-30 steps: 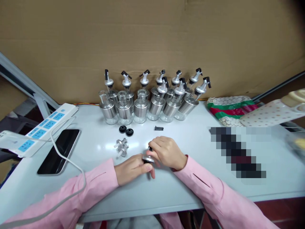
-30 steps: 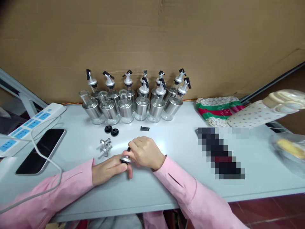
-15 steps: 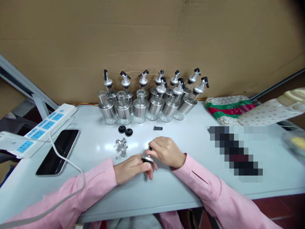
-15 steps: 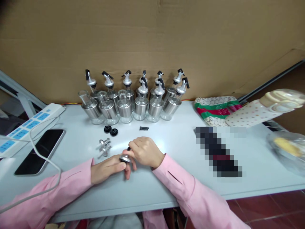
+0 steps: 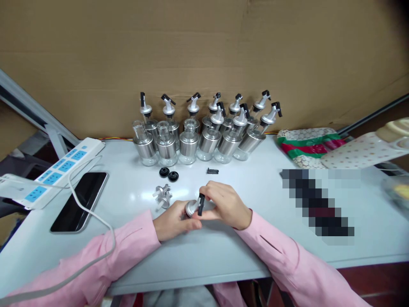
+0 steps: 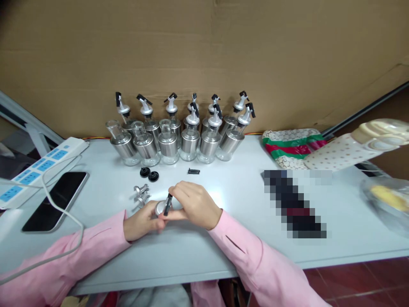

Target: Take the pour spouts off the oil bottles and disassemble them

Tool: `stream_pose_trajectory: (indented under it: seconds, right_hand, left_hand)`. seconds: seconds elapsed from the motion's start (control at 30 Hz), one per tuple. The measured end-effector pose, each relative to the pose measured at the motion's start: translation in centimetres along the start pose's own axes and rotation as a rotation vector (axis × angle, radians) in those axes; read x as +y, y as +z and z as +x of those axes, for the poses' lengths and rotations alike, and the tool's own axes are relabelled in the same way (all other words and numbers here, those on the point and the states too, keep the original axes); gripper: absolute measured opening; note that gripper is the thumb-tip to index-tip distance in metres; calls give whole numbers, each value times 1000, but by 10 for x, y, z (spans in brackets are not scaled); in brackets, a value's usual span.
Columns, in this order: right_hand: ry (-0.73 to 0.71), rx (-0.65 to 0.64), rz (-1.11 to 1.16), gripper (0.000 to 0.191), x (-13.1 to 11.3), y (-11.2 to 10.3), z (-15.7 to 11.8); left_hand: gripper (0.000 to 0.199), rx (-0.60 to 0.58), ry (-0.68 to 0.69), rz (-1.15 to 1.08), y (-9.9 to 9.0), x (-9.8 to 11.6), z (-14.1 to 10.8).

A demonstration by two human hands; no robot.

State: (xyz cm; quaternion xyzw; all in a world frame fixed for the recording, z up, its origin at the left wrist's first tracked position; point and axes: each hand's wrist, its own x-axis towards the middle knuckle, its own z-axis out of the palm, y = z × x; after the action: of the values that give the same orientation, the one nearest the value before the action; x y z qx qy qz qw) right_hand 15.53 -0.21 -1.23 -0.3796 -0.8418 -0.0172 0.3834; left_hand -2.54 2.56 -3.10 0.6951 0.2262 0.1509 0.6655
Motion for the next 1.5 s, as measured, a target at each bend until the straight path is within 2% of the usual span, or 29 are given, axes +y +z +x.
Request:
stream_pose_trajectory:
  seconds: [0.13, 0.3, 0.43, 0.53, 0.7, 0.9, 1.0, 1.1, 1.3, 1.37, 1.5]
  right_hand:
    - [-53, -15, -67, 40, 2, 0, 1]
    - [-87, -12, -45, 43, -2, 1, 2]
    - [-69, -61, -21, 43, -4, 1, 1]
    - [-71, -129, -18, 50, -3, 1, 2]
    - [-96, -170, -27, 57, -2, 1, 3]
    - [-124, -189, -60, 59, -2, 1, 4]
    - [-107, -168, -67, 54, -3, 1, 3]
    - [-103, -166, -82, 51, -4, 1, 2]
    - [-181, -177, -197, 52, -3, 2, 1]
    - [-187, -147, -179, 52, -3, 1, 0]
    - [-31, 7, 49, 50, -4, -3, -3]
  left_hand:
    - [61, 2, -45, -11, 3, -8, 1]
    - [60, -16, -52, -43, 2, -7, -1]
    - [66, 13, -88, -108, 1, -6, -2]
    - [74, 63, -106, -29, 1, -6, 0]
    - [51, 57, -49, 288, 1, -7, 0]
    - [27, 16, -16, 376, 4, -7, -4]
    - [25, 28, 6, 333, 4, -7, -4]
    - [31, 17, 1, 315, 4, -6, -2]
    - [27, -22, 29, 528, 7, -8, -1]
    - [22, -58, 73, 623, 8, -8, 0]
    - [9, -150, 213, 726, 8, -8, -1]
